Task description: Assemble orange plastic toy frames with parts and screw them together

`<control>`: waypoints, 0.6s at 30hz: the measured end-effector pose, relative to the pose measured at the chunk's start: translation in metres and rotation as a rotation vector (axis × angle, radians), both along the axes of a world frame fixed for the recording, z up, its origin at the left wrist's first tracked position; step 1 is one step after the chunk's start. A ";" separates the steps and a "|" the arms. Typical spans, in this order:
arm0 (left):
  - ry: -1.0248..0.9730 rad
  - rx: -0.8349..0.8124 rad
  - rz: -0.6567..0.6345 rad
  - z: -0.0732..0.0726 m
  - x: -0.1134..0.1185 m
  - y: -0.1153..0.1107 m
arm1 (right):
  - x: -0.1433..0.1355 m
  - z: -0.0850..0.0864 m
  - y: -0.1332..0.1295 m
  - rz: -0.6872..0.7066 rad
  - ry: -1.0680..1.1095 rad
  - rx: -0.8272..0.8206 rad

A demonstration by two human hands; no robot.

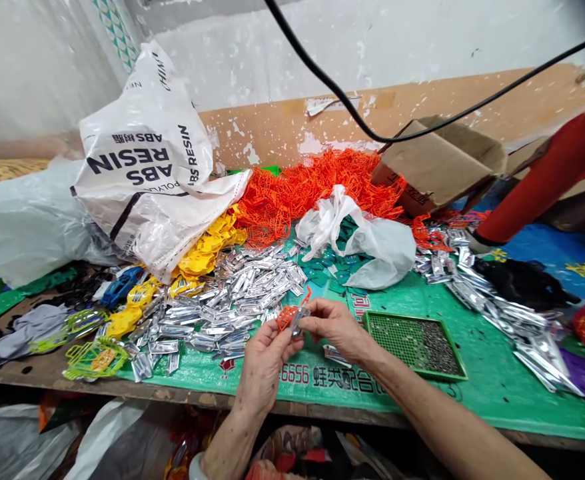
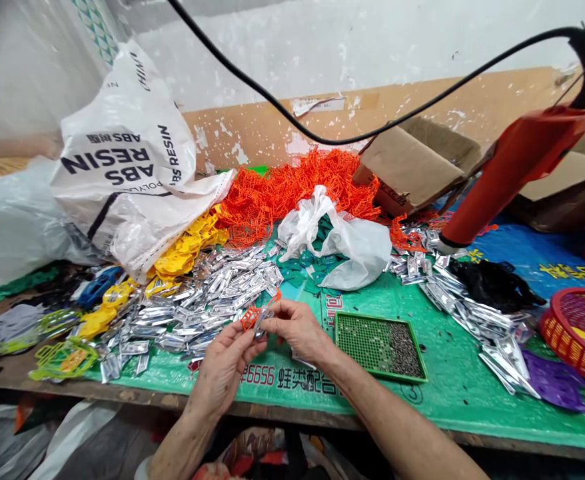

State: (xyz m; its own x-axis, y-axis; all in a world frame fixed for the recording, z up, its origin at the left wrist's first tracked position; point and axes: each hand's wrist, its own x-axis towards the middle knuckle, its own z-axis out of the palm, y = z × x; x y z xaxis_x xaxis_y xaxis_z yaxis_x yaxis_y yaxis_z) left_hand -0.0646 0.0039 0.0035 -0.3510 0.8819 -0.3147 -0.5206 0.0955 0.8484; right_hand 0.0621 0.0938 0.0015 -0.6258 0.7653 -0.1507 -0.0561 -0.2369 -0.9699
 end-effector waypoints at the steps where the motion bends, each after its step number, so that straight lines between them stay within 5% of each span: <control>1: 0.018 0.005 0.006 -0.001 0.000 0.001 | -0.001 -0.001 -0.003 0.004 0.000 0.004; 9: 0.039 -0.001 0.028 0.008 -0.010 0.003 | 0.012 0.009 -0.002 0.051 -0.034 0.152; 14: 0.054 -0.020 -0.017 0.010 -0.014 0.002 | 0.024 0.011 0.010 0.130 -0.161 0.749; 18: 0.466 0.058 -0.108 0.005 -0.013 -0.004 | 0.024 0.004 0.008 0.133 -0.366 1.060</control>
